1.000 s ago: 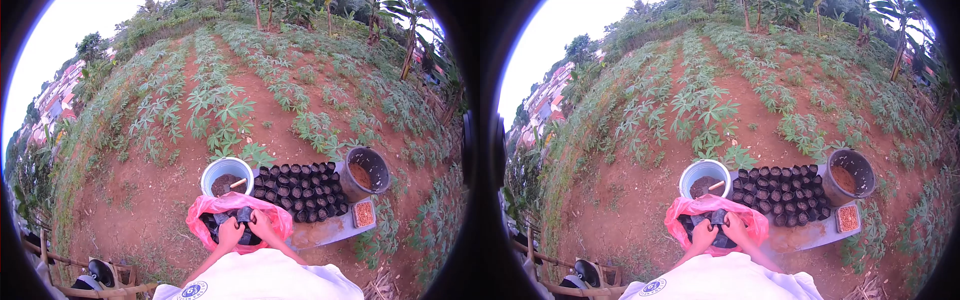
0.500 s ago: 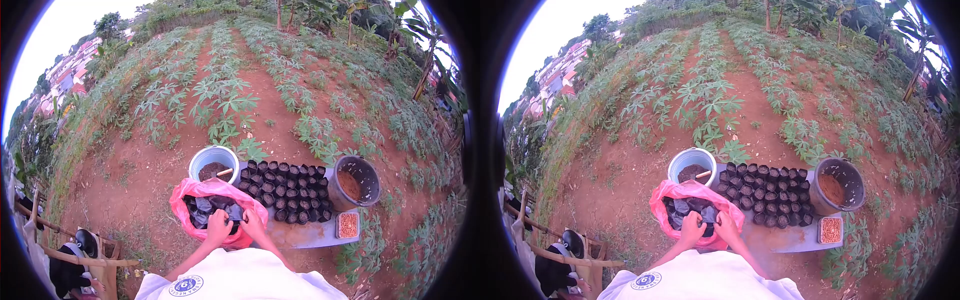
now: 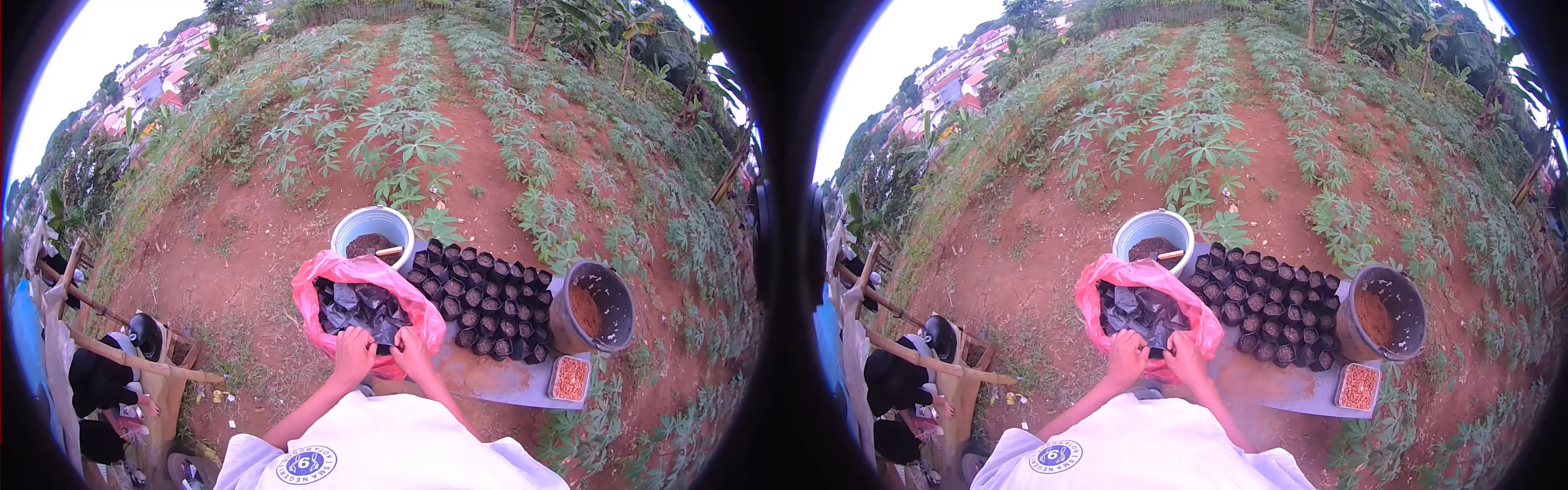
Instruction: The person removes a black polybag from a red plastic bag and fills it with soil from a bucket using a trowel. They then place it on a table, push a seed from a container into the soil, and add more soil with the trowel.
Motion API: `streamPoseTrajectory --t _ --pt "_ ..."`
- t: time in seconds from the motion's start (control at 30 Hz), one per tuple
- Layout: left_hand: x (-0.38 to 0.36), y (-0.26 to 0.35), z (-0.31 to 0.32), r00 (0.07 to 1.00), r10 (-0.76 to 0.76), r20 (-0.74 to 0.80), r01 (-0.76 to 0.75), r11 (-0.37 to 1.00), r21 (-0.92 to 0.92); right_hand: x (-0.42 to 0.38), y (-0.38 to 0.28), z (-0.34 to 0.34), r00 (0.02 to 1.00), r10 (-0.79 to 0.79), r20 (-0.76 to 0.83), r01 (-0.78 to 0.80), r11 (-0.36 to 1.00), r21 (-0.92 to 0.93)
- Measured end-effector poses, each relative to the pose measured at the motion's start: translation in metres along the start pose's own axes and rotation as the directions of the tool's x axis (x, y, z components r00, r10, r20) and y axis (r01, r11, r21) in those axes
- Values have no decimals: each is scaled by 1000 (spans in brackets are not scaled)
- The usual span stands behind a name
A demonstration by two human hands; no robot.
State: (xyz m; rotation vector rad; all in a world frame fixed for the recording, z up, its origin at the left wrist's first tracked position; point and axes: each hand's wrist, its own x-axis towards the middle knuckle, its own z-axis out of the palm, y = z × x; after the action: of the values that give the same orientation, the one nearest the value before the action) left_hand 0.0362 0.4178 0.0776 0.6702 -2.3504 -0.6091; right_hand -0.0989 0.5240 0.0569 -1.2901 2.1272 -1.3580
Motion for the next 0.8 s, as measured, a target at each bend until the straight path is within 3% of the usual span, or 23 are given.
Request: streamPoseTrajectory --t 0.2,0.27,0.43,0.47,0.5,0.6,0.63,0.7,0.8 --pt "-4 3 0 1000 9 -26 -8 999 52 0 6 -1 993 -11 119 10 1000 6" --pt "-3 8 -1 999 -43 -1 43 998 46 -2 2 -4 981 47 187 -55 998 38" --pt "10 13 -5 998 -44 -48 42 999 -31 2 18 6 997 67 43 -72 987 144" --pt "12 13 -5 995 -61 -79 57 997 -51 6 19 8 956 282 85 -293 880 374" --pt "15 12 -6 991 -84 -109 77 995 -69 11 11 8 869 461 180 -474 672 569" --pt "31 6 -6 990 -101 -98 92 992 -89 30 -9 12 863 463 202 -467 578 669" --pt "37 1 -5 990 -98 -103 86 990 -108 36 -2 19 861 468 201 -470 578 667" --pt "50 -14 -5 986 -107 -127 90 987 -133 51 19 35 953 303 -16 -275 885 376" --pt "70 -46 -15 988 -118 -104 103 985 -139 76 -14 33 959 276 -70 -248 930 270"
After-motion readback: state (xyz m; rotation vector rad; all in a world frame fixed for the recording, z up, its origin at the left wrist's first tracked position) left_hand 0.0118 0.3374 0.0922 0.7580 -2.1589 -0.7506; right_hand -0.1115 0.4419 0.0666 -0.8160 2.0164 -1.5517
